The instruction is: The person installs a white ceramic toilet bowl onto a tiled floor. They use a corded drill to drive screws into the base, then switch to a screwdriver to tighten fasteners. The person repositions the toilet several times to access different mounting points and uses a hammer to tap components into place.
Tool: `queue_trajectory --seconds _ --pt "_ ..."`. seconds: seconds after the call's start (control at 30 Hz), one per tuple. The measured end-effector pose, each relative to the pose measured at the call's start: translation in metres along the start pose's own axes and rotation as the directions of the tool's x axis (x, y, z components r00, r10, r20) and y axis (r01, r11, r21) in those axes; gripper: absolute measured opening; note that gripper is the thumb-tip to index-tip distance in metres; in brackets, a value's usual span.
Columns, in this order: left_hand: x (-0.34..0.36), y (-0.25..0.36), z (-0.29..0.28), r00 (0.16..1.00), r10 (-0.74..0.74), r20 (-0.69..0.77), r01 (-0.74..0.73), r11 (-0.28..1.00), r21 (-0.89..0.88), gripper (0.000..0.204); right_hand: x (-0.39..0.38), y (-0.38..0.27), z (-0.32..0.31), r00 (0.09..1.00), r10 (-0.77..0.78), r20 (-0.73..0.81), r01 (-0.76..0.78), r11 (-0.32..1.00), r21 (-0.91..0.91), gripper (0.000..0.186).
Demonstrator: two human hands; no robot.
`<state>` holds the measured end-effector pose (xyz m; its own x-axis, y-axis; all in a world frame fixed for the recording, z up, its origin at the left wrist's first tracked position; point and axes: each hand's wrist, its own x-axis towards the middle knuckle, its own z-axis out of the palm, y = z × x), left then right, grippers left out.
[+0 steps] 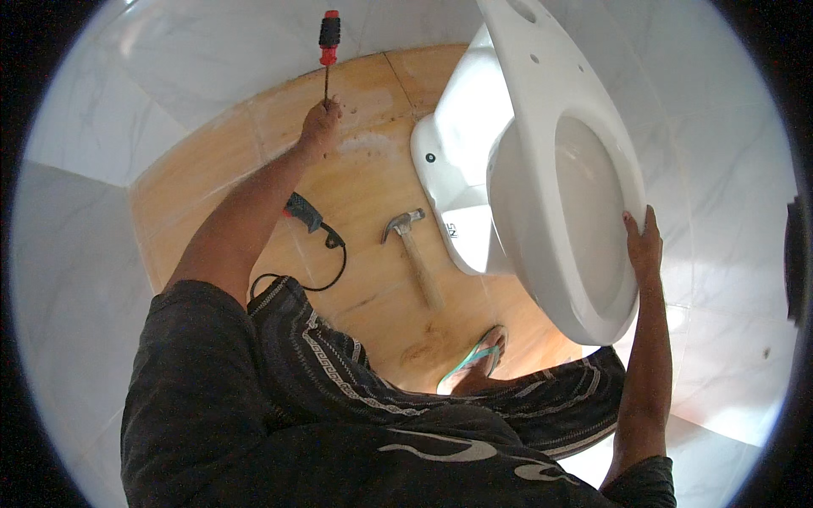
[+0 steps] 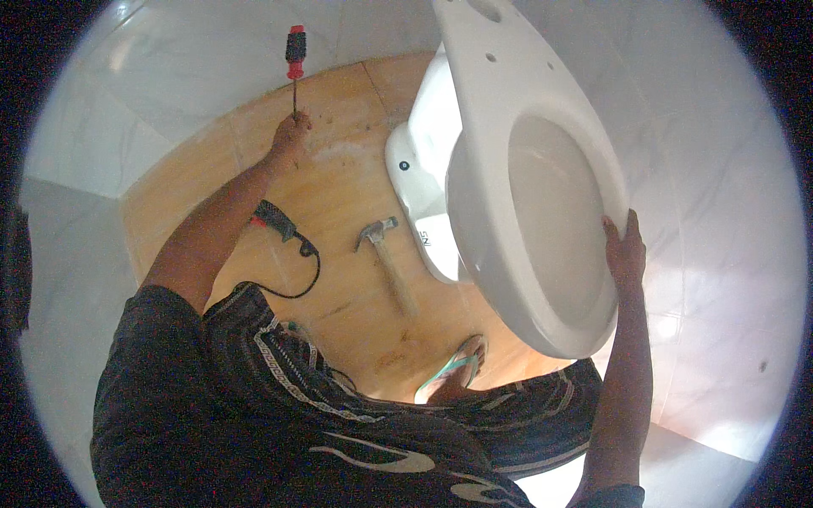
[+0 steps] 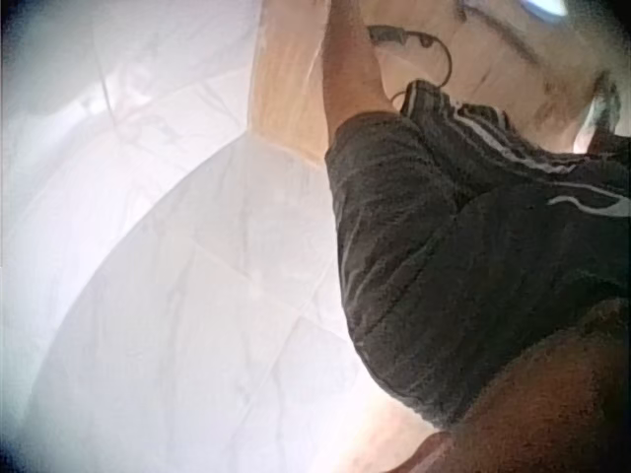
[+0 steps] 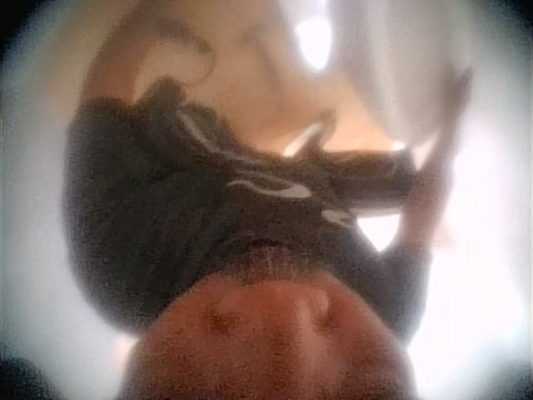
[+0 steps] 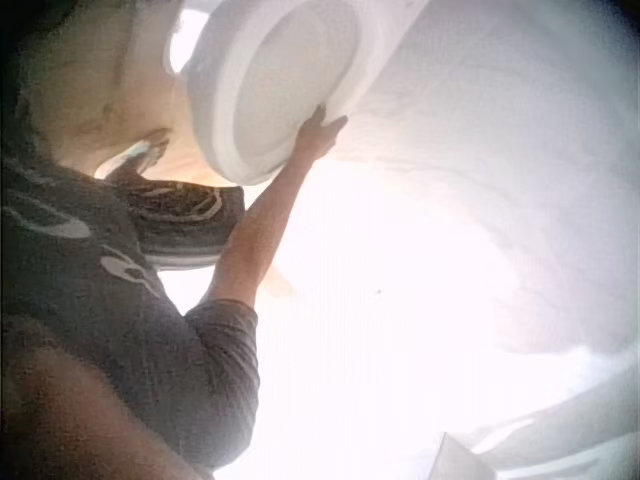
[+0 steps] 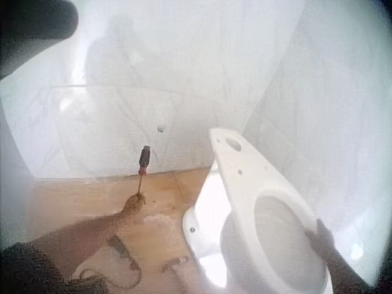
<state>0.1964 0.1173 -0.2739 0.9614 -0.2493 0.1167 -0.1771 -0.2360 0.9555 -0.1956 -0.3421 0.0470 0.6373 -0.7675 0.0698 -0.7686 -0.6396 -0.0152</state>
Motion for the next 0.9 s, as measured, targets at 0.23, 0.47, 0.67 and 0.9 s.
queue_trajectory --seconds 0.23,0.47,0.67,0.9 --pt "-0.009 0.015 0.007 0.990 -0.111 0.085 0.103 0.991 0.090 0.052 -0.002 -0.001 -0.004 1.000 0.009 0.022 -0.010 0.998 0.063 0.078" --pt "-0.012 0.028 0.020 0.986 0.005 0.164 -0.006 1.000 0.003 0.061 0.007 0.006 0.004 0.999 0.040 0.011 -0.040 0.999 -0.007 0.083" --pt "-0.028 0.063 0.030 0.928 -0.062 0.367 0.013 0.991 0.135 0.075 0.004 0.001 0.003 0.995 0.094 0.025 -0.093 0.995 -0.039 0.080" --pt "-0.038 0.064 0.026 0.930 -0.035 0.365 0.000 0.995 0.096 0.076 0.002 0.008 0.003 1.000 -0.021 -0.021 0.022 0.998 0.055 0.077"
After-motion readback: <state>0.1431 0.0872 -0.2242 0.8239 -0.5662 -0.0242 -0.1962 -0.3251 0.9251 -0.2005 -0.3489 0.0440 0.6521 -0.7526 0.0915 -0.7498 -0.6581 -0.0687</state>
